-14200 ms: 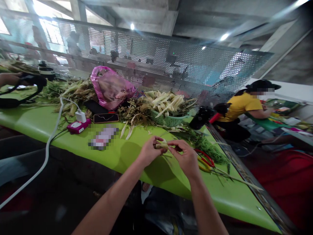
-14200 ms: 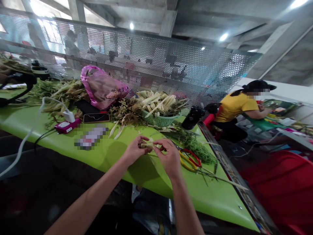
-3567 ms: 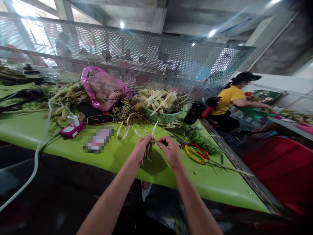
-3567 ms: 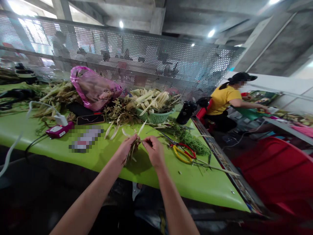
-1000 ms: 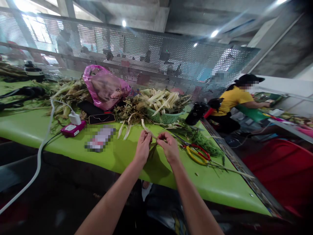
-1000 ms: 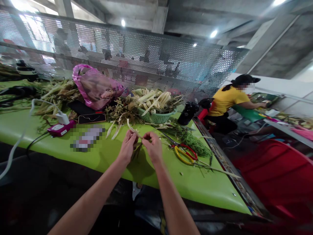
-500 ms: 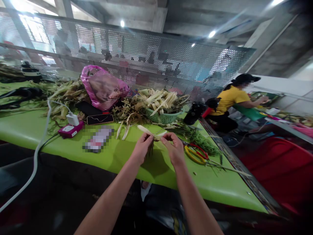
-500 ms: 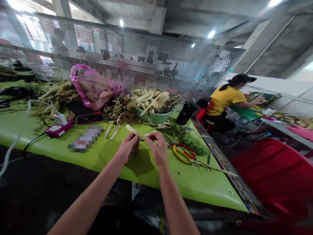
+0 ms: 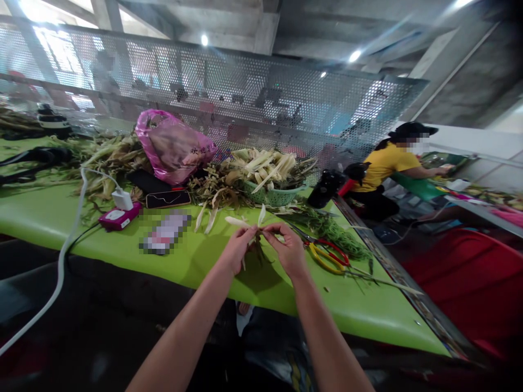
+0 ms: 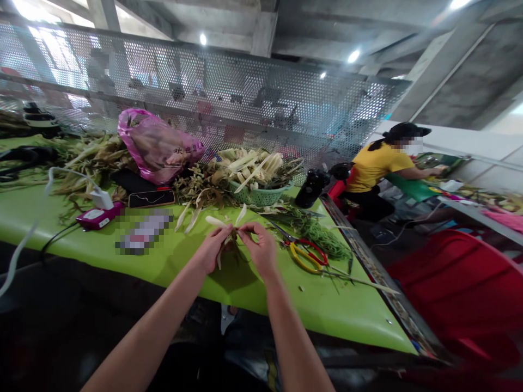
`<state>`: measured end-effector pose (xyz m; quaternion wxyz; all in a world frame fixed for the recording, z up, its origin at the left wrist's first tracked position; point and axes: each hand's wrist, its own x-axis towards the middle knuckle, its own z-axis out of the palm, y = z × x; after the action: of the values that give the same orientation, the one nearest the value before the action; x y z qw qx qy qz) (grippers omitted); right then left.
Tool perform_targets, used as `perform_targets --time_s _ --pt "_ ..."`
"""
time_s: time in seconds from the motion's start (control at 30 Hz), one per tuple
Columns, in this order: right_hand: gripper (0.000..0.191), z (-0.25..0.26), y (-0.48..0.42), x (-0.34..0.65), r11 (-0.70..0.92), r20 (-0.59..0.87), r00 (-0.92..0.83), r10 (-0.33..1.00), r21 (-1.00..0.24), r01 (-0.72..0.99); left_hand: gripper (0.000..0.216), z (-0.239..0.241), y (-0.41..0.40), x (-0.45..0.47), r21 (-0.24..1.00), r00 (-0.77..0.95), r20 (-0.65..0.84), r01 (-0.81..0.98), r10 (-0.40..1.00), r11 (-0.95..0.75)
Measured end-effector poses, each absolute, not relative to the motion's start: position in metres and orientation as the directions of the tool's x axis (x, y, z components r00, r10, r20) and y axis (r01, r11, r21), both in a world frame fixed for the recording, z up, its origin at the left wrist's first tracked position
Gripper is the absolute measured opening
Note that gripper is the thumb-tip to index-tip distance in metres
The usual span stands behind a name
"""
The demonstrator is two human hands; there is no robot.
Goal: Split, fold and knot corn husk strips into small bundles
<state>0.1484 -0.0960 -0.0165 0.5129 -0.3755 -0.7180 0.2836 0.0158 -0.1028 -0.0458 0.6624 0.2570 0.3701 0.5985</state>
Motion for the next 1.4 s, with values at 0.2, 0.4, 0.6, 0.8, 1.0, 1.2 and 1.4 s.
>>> perform_targets --time_s 0.2,0.4,0.6,0.8,1.0,1.2,1.4 --pt "0.008 -0.017 -0.096 0.148 0.535 0.515 -0.146 0.845 -0.802 0.264 0.04 -0.046 -0.1 0.013 0.805 -0.118 -0.086 -0.593 0.989 0.0" --pt "0.018 -0.02 -0.091 0.15 0.271 0.254 -0.197 0.947 -0.961 0.063 0.038 -0.045 -0.102 0.014 0.841 -0.091 -0.039 -0.541 0.995 -0.016" --pt "0.019 -0.021 -0.089 0.147 0.212 0.22 -0.172 0.96 -0.975 -0.065 0.037 -0.046 -0.104 0.019 0.856 0.068 0.068 -0.517 0.995 -0.023" --pt "0.02 -0.028 -0.085 0.147 0.259 0.264 -0.037 0.964 -0.961 -0.098 0.037 -0.047 -0.104 0.021 0.892 0.117 0.055 -0.453 0.992 0.004" --pt "0.02 -0.026 -0.085 0.149 0.276 0.279 -0.028 0.96 -0.958 -0.078 0.038 -0.047 -0.104 0.02 0.916 0.062 0.044 -0.4 0.997 -0.016" --pt "0.023 -0.026 -0.089 0.152 0.316 0.298 -0.156 0.942 -0.944 0.099 0.042 -0.045 -0.105 0.018 0.873 -0.05 -0.042 -0.488 0.998 0.013" --pt "0.022 -0.027 -0.087 0.148 0.339 0.322 -0.139 0.936 -0.934 0.117 0.038 -0.039 -0.106 0.019 0.789 -0.086 -0.086 -0.615 0.993 0.015"
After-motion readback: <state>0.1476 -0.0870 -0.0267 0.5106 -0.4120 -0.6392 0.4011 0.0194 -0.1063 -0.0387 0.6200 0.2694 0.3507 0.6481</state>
